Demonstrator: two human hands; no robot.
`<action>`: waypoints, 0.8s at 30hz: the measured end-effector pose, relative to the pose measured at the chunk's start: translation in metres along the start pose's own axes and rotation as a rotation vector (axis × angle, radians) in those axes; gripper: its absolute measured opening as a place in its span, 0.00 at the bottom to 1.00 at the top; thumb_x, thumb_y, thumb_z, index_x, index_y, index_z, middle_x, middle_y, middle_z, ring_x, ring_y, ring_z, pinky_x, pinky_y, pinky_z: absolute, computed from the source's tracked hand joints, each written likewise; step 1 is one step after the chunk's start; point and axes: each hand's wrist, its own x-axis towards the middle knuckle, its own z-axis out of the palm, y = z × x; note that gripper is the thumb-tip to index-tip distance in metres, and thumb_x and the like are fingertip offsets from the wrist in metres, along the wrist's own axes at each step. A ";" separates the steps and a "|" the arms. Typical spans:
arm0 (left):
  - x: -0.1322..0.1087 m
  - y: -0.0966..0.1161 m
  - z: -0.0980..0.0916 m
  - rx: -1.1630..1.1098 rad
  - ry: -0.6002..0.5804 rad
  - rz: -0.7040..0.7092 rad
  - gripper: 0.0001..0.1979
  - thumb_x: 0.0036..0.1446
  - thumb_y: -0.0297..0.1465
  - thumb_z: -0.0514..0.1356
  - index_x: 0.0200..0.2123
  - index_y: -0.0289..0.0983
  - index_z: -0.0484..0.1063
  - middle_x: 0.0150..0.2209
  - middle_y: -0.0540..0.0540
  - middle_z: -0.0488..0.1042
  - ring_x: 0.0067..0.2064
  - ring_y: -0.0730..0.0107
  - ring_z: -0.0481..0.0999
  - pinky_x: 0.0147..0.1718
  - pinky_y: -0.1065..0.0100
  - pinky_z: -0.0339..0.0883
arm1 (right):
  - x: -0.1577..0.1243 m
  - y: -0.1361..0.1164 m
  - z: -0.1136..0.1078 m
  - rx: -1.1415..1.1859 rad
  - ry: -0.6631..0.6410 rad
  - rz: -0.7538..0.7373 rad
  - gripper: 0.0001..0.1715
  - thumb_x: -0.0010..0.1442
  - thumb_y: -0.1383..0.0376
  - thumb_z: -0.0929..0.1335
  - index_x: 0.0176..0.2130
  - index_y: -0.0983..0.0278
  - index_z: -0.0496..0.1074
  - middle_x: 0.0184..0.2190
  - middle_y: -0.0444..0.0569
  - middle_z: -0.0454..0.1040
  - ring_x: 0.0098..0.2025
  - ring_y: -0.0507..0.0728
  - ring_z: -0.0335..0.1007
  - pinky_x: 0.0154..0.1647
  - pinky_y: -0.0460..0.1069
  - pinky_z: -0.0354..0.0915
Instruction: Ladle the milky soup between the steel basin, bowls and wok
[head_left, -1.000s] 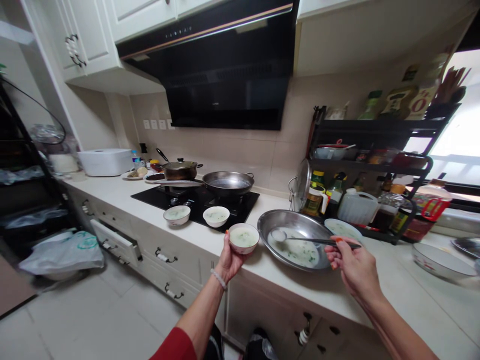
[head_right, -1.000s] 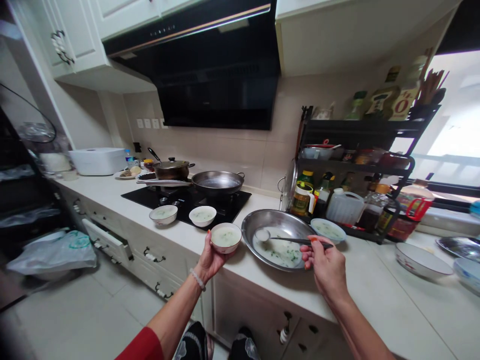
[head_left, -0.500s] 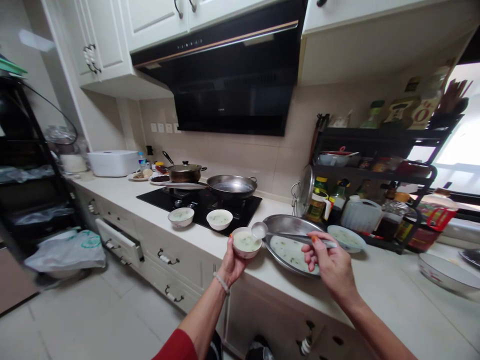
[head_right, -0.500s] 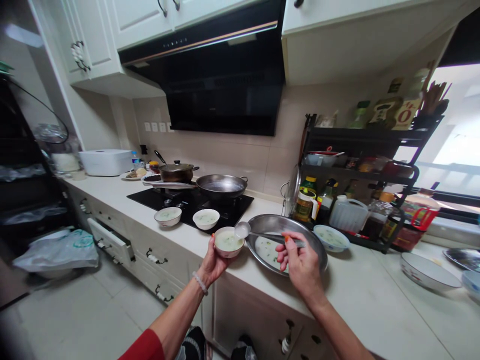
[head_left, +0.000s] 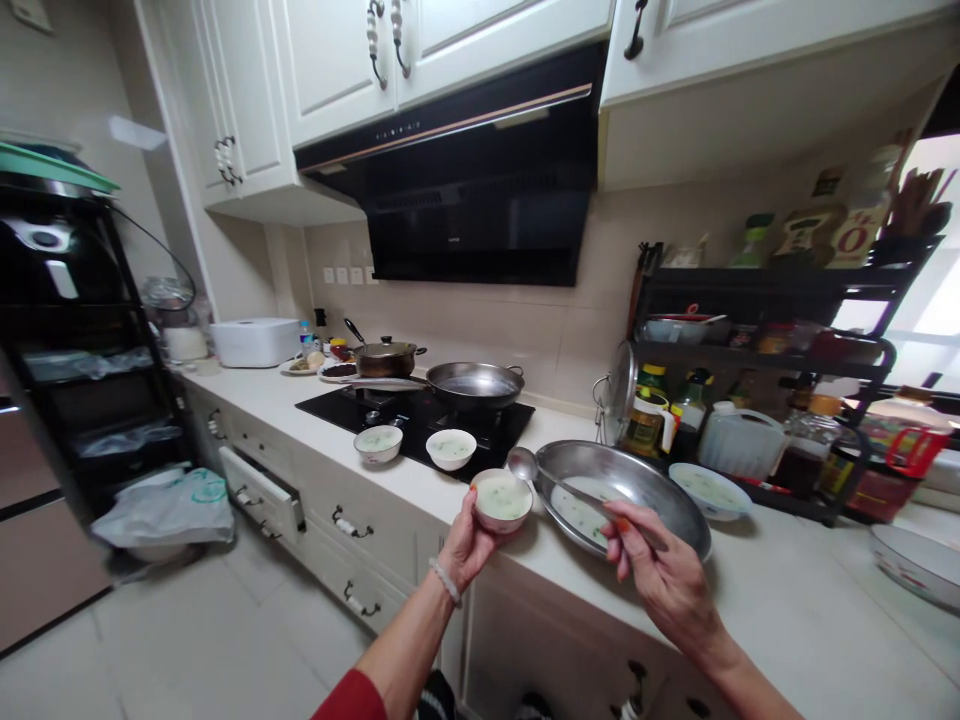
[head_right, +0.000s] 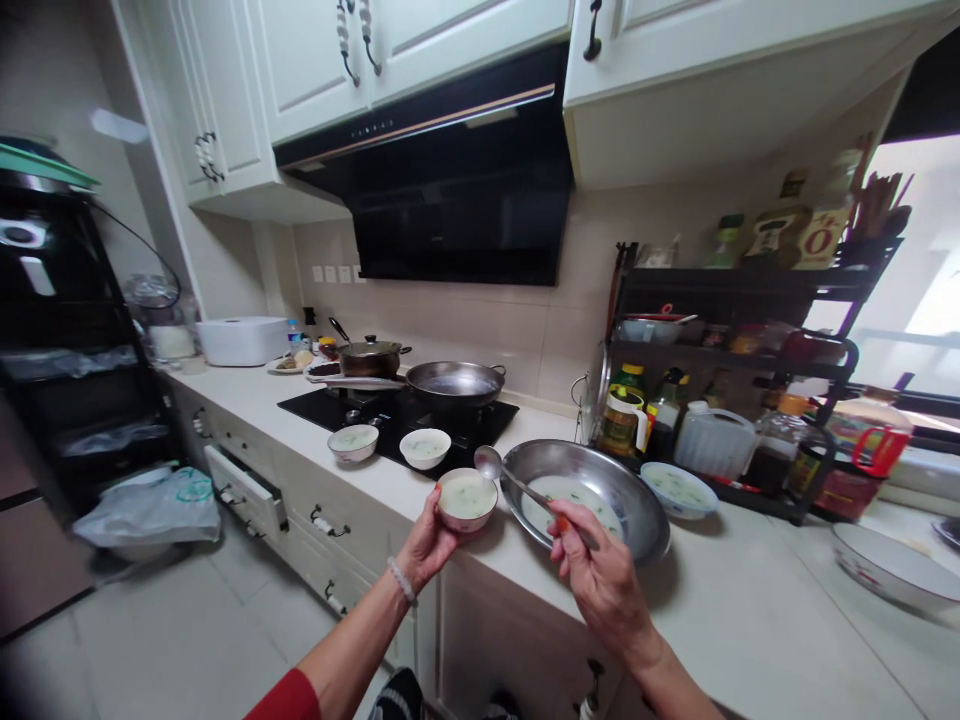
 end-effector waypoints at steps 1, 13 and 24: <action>-0.001 0.001 -0.001 0.004 0.001 0.013 0.27 0.63 0.41 0.56 0.63 0.39 0.63 0.56 0.35 0.73 0.55 0.45 0.73 0.52 0.40 0.66 | 0.001 -0.001 0.000 0.008 0.035 0.016 0.14 0.63 0.55 0.68 0.44 0.58 0.76 0.28 0.48 0.77 0.20 0.54 0.70 0.16 0.48 0.69; -0.022 0.020 -0.001 0.101 -0.015 0.015 0.22 0.64 0.36 0.56 0.60 0.39 0.65 0.52 0.36 0.75 0.54 0.47 0.74 0.50 0.44 0.69 | 0.011 -0.005 -0.019 0.231 0.417 0.280 0.24 0.54 0.48 0.73 0.42 0.64 0.72 0.25 0.49 0.75 0.21 0.54 0.70 0.15 0.46 0.66; -0.032 0.037 -0.003 0.181 0.018 -0.030 0.21 0.62 0.30 0.59 0.56 0.29 0.65 0.50 0.30 0.76 0.49 0.42 0.78 0.46 0.41 0.72 | -0.004 0.013 -0.055 0.244 0.566 0.398 0.32 0.46 0.45 0.76 0.41 0.64 0.72 0.24 0.48 0.75 0.22 0.53 0.69 0.16 0.44 0.65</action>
